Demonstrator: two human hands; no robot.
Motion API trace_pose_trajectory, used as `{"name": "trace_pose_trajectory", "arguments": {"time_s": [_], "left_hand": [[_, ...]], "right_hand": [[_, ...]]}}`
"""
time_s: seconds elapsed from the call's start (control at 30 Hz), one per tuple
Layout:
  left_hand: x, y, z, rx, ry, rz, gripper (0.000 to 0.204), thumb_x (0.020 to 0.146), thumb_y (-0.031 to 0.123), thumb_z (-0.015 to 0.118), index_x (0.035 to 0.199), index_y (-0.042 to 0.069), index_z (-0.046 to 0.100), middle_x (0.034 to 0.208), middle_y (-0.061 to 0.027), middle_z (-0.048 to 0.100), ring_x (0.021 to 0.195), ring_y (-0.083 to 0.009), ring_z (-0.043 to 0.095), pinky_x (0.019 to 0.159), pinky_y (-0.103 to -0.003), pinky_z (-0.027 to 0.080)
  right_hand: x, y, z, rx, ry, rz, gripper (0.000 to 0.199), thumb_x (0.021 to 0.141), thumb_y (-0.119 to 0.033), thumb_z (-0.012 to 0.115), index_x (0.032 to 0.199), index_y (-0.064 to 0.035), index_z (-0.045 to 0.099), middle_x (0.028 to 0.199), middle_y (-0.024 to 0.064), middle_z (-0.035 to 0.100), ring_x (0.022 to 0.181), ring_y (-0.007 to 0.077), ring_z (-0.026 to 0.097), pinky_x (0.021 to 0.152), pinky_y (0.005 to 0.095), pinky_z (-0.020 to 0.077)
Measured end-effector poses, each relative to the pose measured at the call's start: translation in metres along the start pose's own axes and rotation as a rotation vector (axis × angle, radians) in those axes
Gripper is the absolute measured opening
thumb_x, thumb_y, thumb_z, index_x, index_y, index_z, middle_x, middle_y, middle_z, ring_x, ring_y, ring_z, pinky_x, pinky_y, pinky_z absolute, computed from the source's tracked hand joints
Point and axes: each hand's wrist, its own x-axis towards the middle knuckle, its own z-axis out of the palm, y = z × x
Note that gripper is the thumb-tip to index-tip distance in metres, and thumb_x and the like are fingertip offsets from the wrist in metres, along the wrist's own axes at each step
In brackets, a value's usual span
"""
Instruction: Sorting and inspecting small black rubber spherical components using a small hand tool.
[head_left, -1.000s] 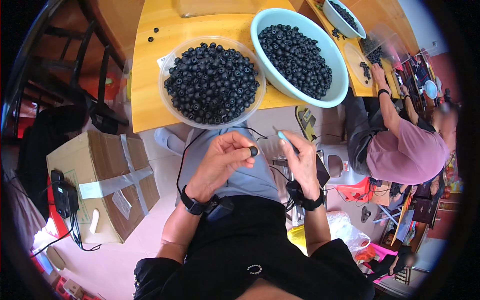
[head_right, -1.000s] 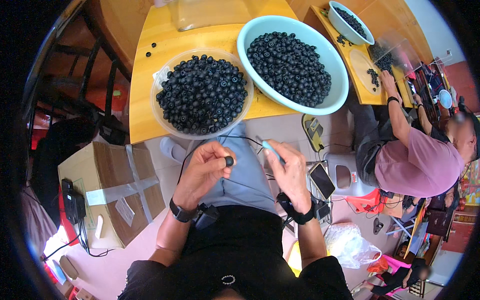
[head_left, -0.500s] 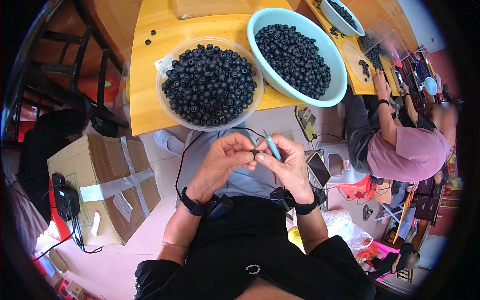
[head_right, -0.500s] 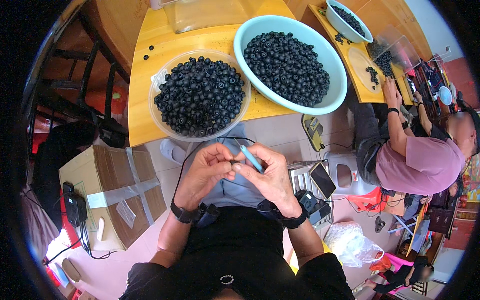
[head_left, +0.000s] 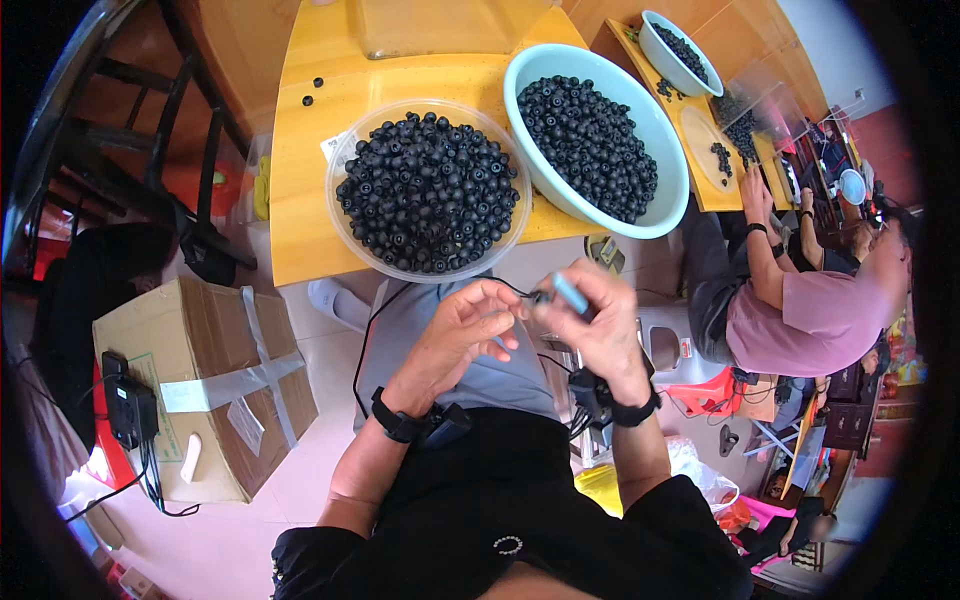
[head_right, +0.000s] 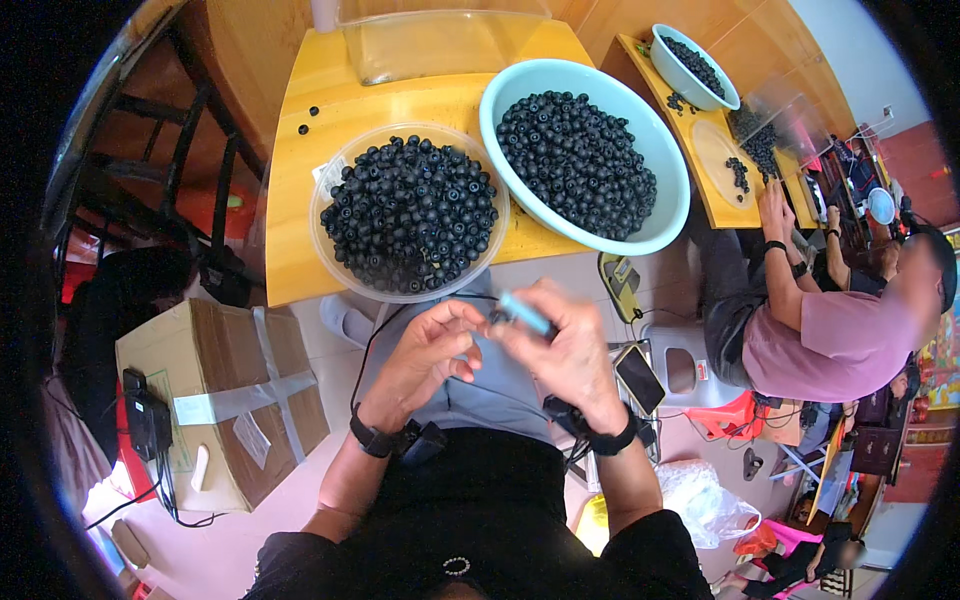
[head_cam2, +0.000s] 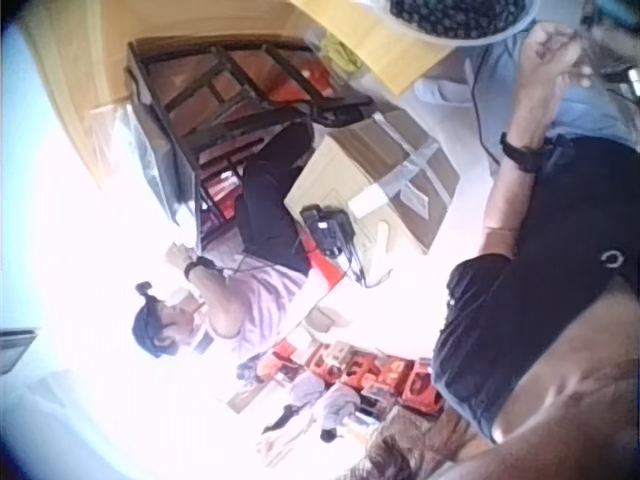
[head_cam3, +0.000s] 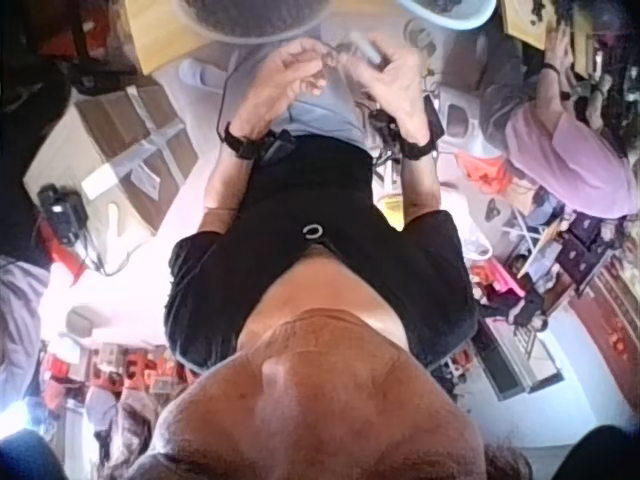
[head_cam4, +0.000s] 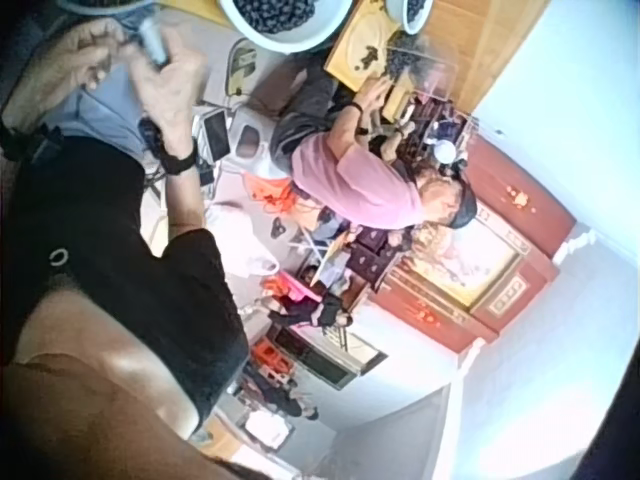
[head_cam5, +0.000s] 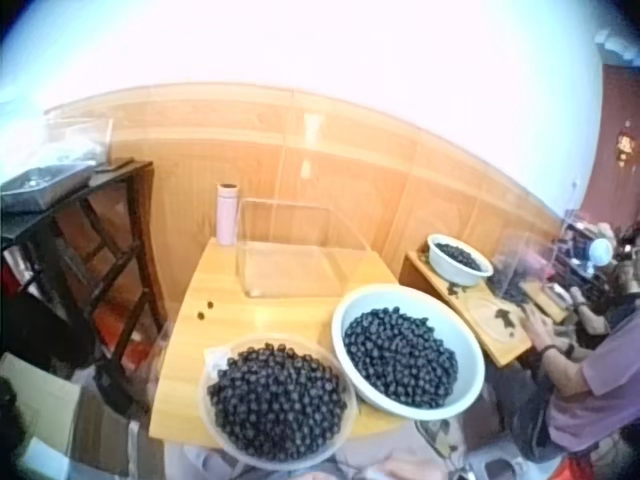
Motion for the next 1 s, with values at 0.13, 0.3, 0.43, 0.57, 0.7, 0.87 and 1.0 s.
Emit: {"name": "trace_pose_trajectory", "arguments": {"time_s": [0.13,0.3,0.43,0.57,0.7,0.87,1.0], "left_hand": [[-0.004,0.002,-0.006,0.008,-0.003,0.049,0.016,0.087,0.014,0.059,0.101,0.008,0.056,0.096,-0.0054,0.058,0.073,-0.0098,0.058,0.059,-0.021,0.052],[-0.008,0.003,-0.009,0.054,0.02,0.025,0.013,0.088,0.014,0.058,0.1,0.009,0.056,0.095,-0.0045,0.059,0.072,-0.0089,0.057,0.059,-0.021,0.051],[-0.008,0.002,-0.014,0.054,0.025,0.045,0.013,0.088,0.014,0.058,0.099,0.009,0.056,0.095,-0.0045,0.06,0.072,-0.0088,0.057,0.06,-0.021,0.051],[-0.01,0.003,-0.016,0.046,0.037,0.059,0.013,0.087,0.013,0.058,0.099,0.008,0.056,0.094,-0.0049,0.06,0.072,-0.0088,0.058,0.06,-0.021,0.052],[-0.01,0.004,-0.02,0.031,0.046,0.074,0.014,0.087,0.014,0.059,0.099,0.007,0.056,0.093,-0.0052,0.06,0.073,-0.009,0.058,0.06,-0.021,0.052],[-0.012,0.004,-0.02,0.032,0.049,0.079,0.015,0.087,0.016,0.059,0.098,0.007,0.057,0.093,-0.0049,0.06,0.073,-0.009,0.058,0.06,-0.021,0.052],[-0.012,0.005,-0.019,0.033,0.058,0.078,0.014,0.087,0.015,0.059,0.098,0.006,0.056,0.092,-0.0052,0.06,0.074,-0.0093,0.058,0.059,-0.022,0.051]], "right_hand": [[0.043,0.005,-0.025,-0.073,0.348,0.078,0.017,0.075,-0.009,0.07,0.089,-0.0002,0.066,0.068,-0.001,0.056,0.061,0.0062,0.049,0.055,0.0216,0.0403],[0.077,0.028,-0.029,-0.142,0.403,-0.017,0.024,0.076,-0.01,0.07,0.097,-0.0003,0.067,0.069,0.0004,0.059,0.064,0.006,0.051,0.058,0.0215,0.043],[0.08,0.015,0.008,-0.149,0.288,-0.099,0.021,0.074,-0.007,0.07,0.094,-0.0004,0.067,0.075,0.0079,0.065,0.066,0.0122,0.059,0.062,0.0257,0.0464],[0.091,0.008,0.046,-0.298,0.082,-0.234,0.017,0.071,-0.004,0.07,0.088,-0.0006,0.067,0.077,0.0108,0.064,0.07,0.0186,0.062,0.063,0.0294,0.0472],[0.099,0.01,0.067,-0.391,0.059,-0.241,0.023,0.068,-0.003,0.07,0.09,-0.0004,0.066,0.078,0.0126,0.06,0.074,0.0313,0.061,0.065,0.0362,0.0463],[0.102,0.015,0.074,-0.405,0.051,-0.28,0.017,0.066,-0.005,0.069,0.082,-0.0028,0.061,0.078,0.0131,0.056,0.074,0.0352,0.058,0.064,0.0434,0.0443],[0.101,0.015,0.073,-0.391,0.05,-0.263,0.018,0.065,-0.006,0.069,0.08,-0.0017,0.059,0.076,0.0135,0.054,0.073,0.0346,0.057,0.063,0.042,0.0437]]}}
